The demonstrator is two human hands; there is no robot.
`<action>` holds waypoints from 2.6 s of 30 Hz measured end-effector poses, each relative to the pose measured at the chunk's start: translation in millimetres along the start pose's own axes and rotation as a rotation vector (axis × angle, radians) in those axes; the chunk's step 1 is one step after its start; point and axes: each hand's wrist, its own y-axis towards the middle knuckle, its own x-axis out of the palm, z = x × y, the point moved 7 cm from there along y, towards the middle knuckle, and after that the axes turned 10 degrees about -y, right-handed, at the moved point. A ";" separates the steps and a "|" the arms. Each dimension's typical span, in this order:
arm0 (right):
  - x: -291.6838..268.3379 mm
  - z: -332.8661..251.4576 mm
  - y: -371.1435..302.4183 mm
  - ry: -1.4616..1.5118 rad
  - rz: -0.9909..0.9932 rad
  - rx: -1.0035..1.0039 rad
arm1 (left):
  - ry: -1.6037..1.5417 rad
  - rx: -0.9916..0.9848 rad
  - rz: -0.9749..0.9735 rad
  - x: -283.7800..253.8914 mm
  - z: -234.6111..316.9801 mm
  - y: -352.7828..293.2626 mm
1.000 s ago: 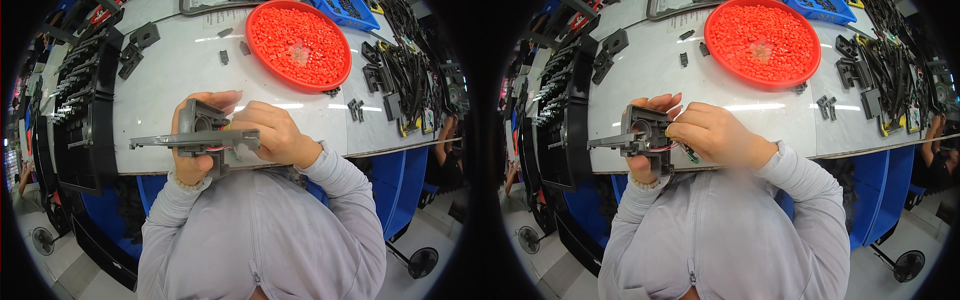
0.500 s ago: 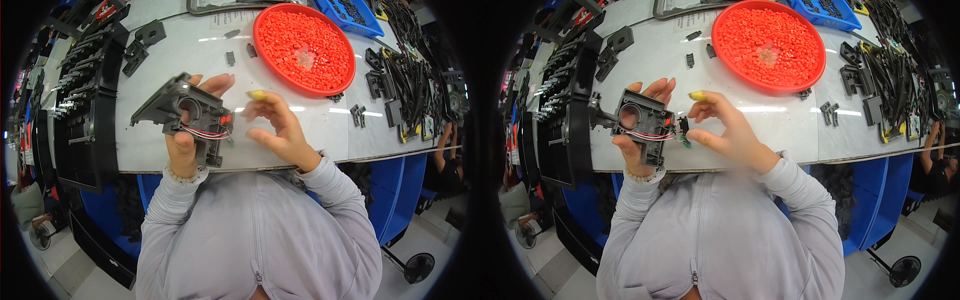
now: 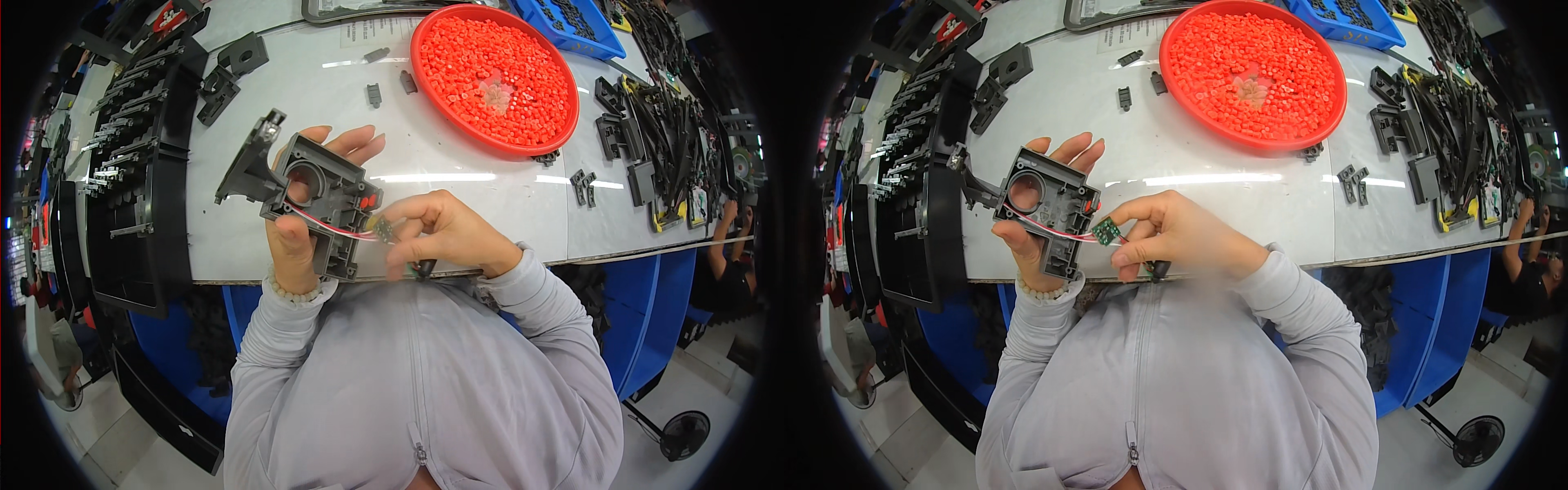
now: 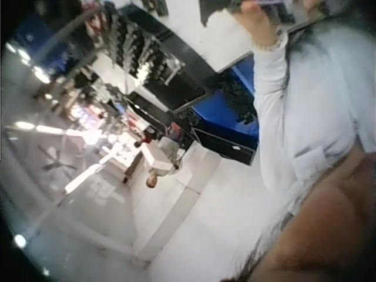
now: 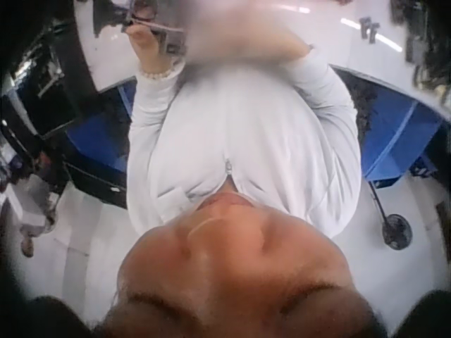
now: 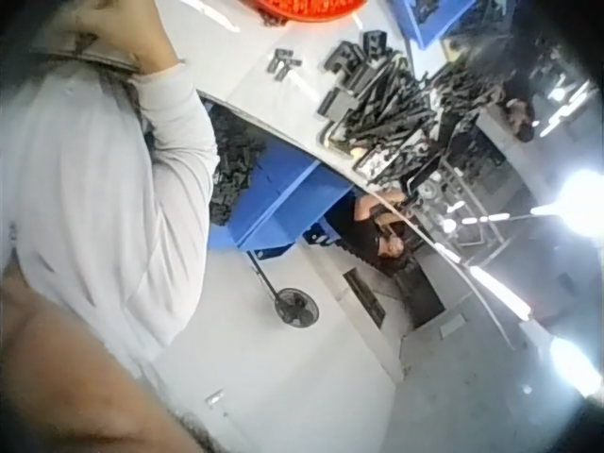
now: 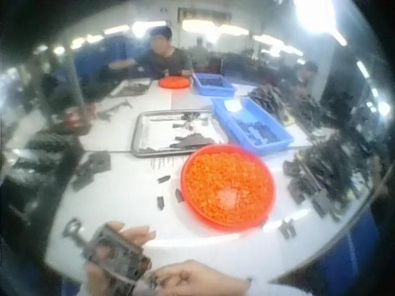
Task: Manually assemble plastic housing and internal electronic components of a device, involving wire routing and part fitting.
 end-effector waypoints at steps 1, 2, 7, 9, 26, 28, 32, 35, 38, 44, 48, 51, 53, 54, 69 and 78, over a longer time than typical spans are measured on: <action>1.6 -2.5 -2.0 0.097 -0.026 0.010 | 0.013 -0.014 -0.009 -0.6 -0.9 0.3; 0.7 -6.4 -4.7 0.098 -0.025 0.011 | 0.025 -0.027 -0.019 -1.2 -2.1 0.6; -6.8 -14.5 -20.8 0.154 -0.010 0.022 | 0.032 -0.020 -0.007 -6.4 -3.6 -1.4; -12.4 -23.2 -22.7 0.077 0.011 -0.165 | 0.028 -0.023 -0.005 -7.7 -5.3 -2.0; -13.6 -65.5 -40.9 -0.826 0.368 -0.520 | 0.103 0.030 -0.072 -8.7 -1.9 -3.4; -13.1 -71.8 -43.4 -1.026 0.486 -0.619 | 0.107 0.043 -0.065 -8.4 0.0 -4.0; -16.4 -71.5 -43.6 -1.043 0.539 -0.543 | 0.144 0.049 -0.055 -8.6 1.7 -2.7; -18.1 -66.5 -43.7 -1.038 0.583 -0.577 | 0.139 0.044 -0.046 -8.8 1.3 -3.9; -28.0 -62.9 -45.1 -0.948 0.690 -0.509 | 0.131 0.045 -0.057 -6.8 -0.8 -4.4; -26.2 -62.2 -49.4 -1.127 0.706 -0.727 | 0.122 0.056 -0.064 -11.0 -1.6 -3.0; -41.3 -50.8 -43.9 -0.430 0.778 -0.629 | 0.103 0.048 -0.082 -6.0 -4.0 -3.6; -41.6 -56.0 -37.8 -0.306 0.739 -0.577 | 0.036 0.004 -0.074 -2.2 -7.8 -3.8; -39.6 -70.0 -34.3 -0.426 0.708 -0.567 | -0.020 0.020 -0.047 -3.1 -7.0 -3.9; -30.7 -83.1 -33.9 -0.762 0.675 -0.603 | -0.018 0.022 -0.045 -4.3 -6.1 -4.2; 5.1 -98.9 -25.7 -1.458 0.638 -0.677 | 0.035 0.050 -0.110 -1.0 -7.6 -5.6; 7.3 -101.3 -23.8 -1.509 0.548 -0.657 | 0.046 0.023 -0.139 -0.5 -11.4 -6.9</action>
